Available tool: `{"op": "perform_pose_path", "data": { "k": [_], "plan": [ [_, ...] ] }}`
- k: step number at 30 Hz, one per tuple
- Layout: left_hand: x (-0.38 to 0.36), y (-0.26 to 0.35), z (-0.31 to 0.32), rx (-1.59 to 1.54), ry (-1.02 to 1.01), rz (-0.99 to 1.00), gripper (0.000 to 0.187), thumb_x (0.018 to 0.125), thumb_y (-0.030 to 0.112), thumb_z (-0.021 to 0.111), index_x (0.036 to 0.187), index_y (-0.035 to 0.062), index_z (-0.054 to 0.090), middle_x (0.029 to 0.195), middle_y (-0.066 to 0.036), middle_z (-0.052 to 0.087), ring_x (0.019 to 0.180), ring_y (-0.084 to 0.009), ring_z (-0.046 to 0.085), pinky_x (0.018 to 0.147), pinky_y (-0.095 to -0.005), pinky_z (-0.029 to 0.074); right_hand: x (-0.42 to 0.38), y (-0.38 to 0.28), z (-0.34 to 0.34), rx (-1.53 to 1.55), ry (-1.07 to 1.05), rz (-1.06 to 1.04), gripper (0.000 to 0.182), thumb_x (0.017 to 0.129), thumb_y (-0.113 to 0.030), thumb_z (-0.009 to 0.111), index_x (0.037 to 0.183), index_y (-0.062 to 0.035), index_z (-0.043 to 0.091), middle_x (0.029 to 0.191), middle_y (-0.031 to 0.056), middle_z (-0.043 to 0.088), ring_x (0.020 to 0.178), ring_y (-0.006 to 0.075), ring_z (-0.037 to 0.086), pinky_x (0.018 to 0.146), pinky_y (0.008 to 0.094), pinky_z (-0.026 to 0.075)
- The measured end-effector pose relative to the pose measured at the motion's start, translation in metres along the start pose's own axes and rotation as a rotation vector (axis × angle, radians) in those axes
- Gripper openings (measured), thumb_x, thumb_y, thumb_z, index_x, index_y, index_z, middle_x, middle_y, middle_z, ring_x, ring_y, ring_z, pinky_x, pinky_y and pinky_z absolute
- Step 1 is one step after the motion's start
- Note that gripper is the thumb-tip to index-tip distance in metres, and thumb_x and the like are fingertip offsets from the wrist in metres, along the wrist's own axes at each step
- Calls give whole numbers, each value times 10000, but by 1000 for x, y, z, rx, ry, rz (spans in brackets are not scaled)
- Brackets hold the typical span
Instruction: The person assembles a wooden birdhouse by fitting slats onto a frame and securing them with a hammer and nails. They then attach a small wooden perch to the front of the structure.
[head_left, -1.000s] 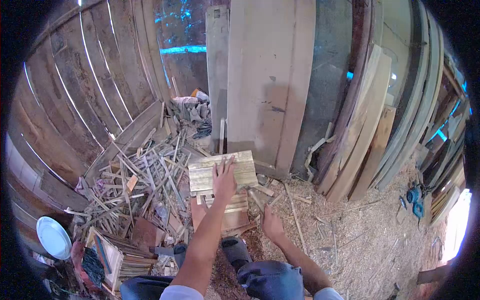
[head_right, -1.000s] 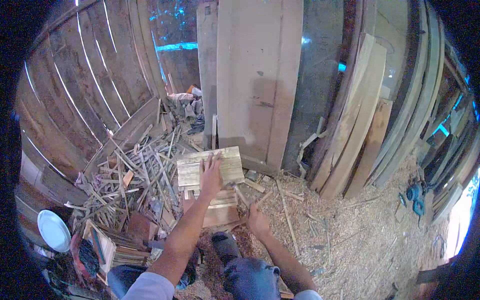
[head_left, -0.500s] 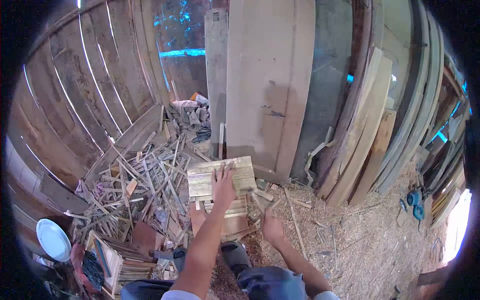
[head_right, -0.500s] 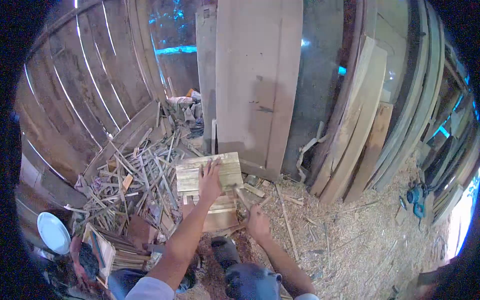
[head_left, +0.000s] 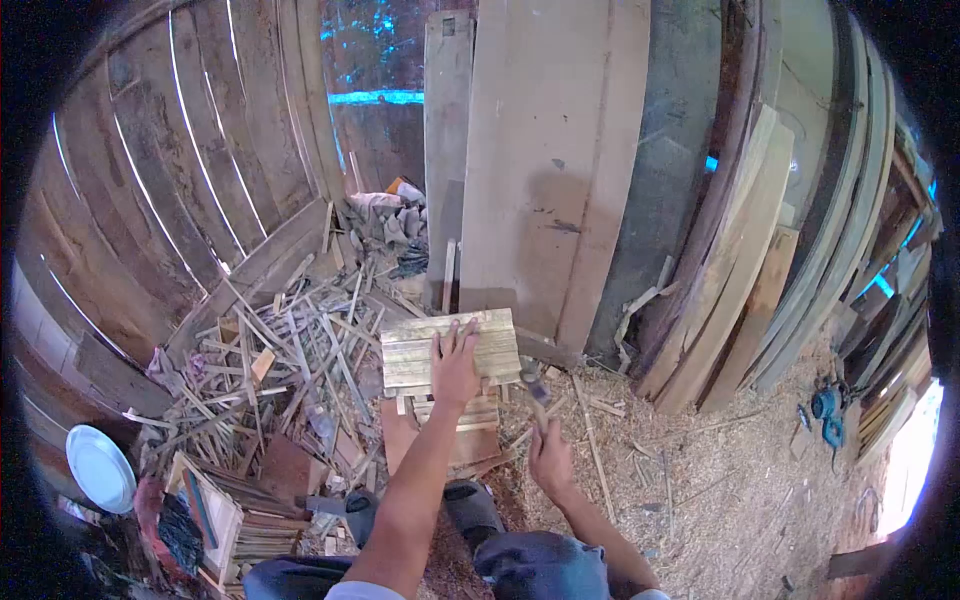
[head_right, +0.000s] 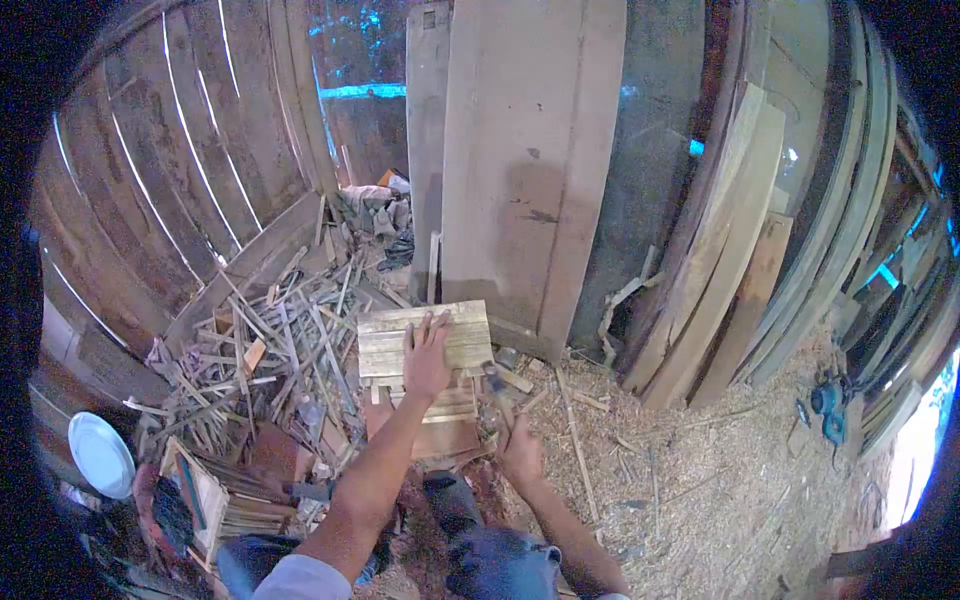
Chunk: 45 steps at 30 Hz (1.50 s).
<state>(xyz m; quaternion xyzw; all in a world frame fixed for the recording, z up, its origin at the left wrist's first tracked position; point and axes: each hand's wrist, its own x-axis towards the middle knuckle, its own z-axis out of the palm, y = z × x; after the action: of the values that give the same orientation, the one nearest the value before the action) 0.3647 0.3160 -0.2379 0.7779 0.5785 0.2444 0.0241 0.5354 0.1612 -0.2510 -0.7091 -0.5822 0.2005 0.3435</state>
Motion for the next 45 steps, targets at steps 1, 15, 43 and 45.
{"op": "perform_pose_path", "data": {
  "k": [1, 15, 43, 45],
  "plan": [
    [-2, 1, 4, -9, -5, -6, 459, 762, 61, 595, 1206, 115, 488, 1488, 21, 339, 1404, -239, 253, 1154, -508, 175, 1, 12, 5, -10, -6, 4, 217, 957, -232, 486, 961, -23, 427, 644, 302, 575, 614, 515, 572, 497, 577, 415],
    [-1, -10, 16, 96, 46, 33, 462, 779, 45, 555, 1232, 115, 491, 1499, 40, 322, 1407, -221, 250, 1163, -497, 157, 3, -3, -10, -39, -87, 16, 207, 935, -209, 504, 990, -15, 458, 676, 287, 588, 645, 506, 580, 557, 585, 457],
    [-1, -5, 8, 43, 36, 22, 471, 777, 67, 558, 1235, 125, 466, 1488, 32, 338, 1405, -226, 255, 1162, -490, 156, 1, 14, 6, 1, 20, -77, 227, 946, -239, 499, 988, -24, 439, 676, 300, 574, 648, 509, 566, 550, 576, 437],
    [1, -6, 6, 73, 29, 32, 474, 770, 67, 568, 1230, 128, 469, 1496, 29, 325, 1406, -224, 253, 1160, -487, 168, 10, 24, 19, -175, -81, -94, 203, 949, -219, 499, 983, -27, 440, 649, 290, 571, 608, 499, 570, 516, 565, 433]
  ]
}}
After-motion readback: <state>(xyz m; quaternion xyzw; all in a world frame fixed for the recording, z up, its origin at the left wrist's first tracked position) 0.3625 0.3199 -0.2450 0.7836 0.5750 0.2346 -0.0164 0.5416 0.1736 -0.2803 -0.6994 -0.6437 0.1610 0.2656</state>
